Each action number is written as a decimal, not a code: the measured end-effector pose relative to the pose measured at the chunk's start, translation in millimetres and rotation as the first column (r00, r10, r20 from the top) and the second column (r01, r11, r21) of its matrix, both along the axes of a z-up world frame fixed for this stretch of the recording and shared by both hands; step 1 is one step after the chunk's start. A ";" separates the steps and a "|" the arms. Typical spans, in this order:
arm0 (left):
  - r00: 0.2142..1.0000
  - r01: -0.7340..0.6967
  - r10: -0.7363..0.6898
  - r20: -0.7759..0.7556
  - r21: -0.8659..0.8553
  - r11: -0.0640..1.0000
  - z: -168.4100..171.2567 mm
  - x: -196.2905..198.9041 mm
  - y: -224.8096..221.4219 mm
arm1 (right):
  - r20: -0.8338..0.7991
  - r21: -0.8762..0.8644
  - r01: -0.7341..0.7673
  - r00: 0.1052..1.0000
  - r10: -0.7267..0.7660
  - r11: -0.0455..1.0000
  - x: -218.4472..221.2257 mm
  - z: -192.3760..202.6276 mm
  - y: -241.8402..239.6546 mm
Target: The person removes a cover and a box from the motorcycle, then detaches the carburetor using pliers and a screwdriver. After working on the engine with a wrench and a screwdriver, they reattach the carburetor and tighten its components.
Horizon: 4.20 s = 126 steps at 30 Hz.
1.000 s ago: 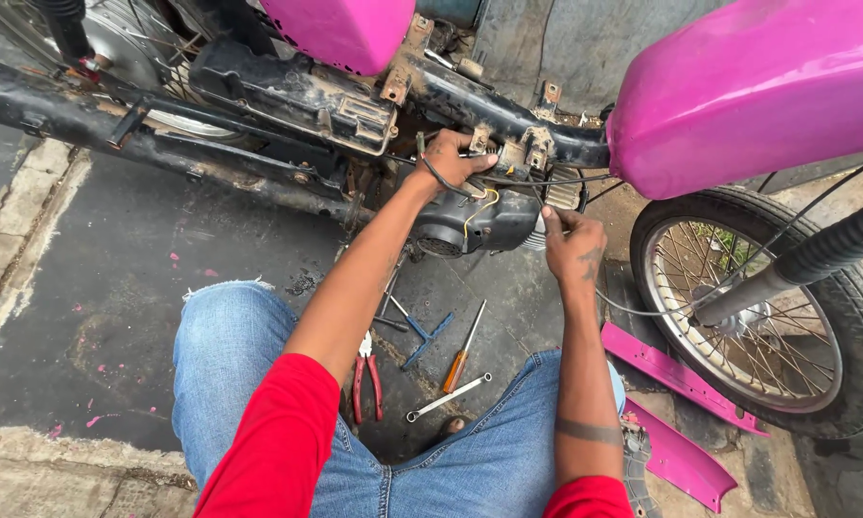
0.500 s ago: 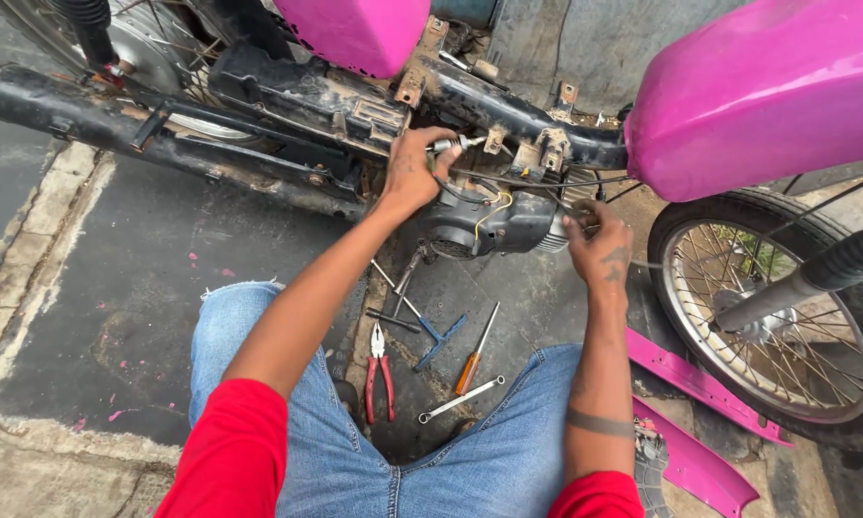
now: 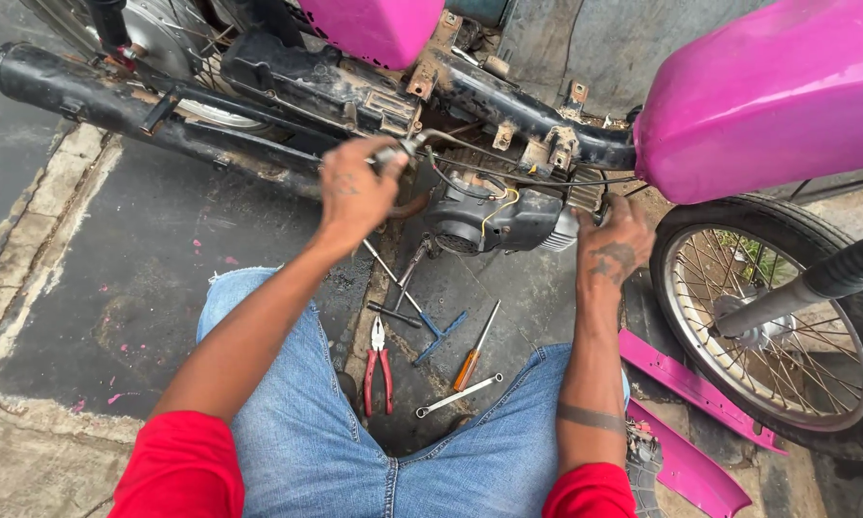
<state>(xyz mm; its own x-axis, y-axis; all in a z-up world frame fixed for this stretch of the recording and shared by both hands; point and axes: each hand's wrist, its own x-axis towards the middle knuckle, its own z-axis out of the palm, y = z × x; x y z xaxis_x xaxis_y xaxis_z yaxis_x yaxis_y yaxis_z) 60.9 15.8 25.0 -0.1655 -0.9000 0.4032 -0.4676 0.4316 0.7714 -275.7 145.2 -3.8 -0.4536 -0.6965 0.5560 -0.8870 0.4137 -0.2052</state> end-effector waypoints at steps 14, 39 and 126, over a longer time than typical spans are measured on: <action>0.972 0.068 0.105 0.211 -0.676 0.734 43.7 -30.7 -75.2 | 0.004 -0.226 -0.333 0.939 0.343 0.915 24.0 -14.0 -15.8; 0.953 0.036 0.146 0.264 -0.580 0.814 -3.1 3.8 -34.8 | 0.317 -0.208 -0.348 0.860 0.400 0.914 33.8 -7.5 -4.5; 0.616 0.253 -0.627 0.476 0.634 0.731 -126.5 -48.1 -9.2 | 0.645 0.629 0.740 -0.323 -0.693 0.240 161.8 -419.8 159.2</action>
<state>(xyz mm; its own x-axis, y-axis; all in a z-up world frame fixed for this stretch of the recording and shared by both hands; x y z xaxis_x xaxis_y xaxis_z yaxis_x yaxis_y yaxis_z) 12.8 6.6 -101.5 -0.6303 -0.6628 -0.4043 -0.7544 0.3998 0.5207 -113.9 304.5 -423.6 -0.6971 0.5248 -0.4886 0.7135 0.5746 -0.4009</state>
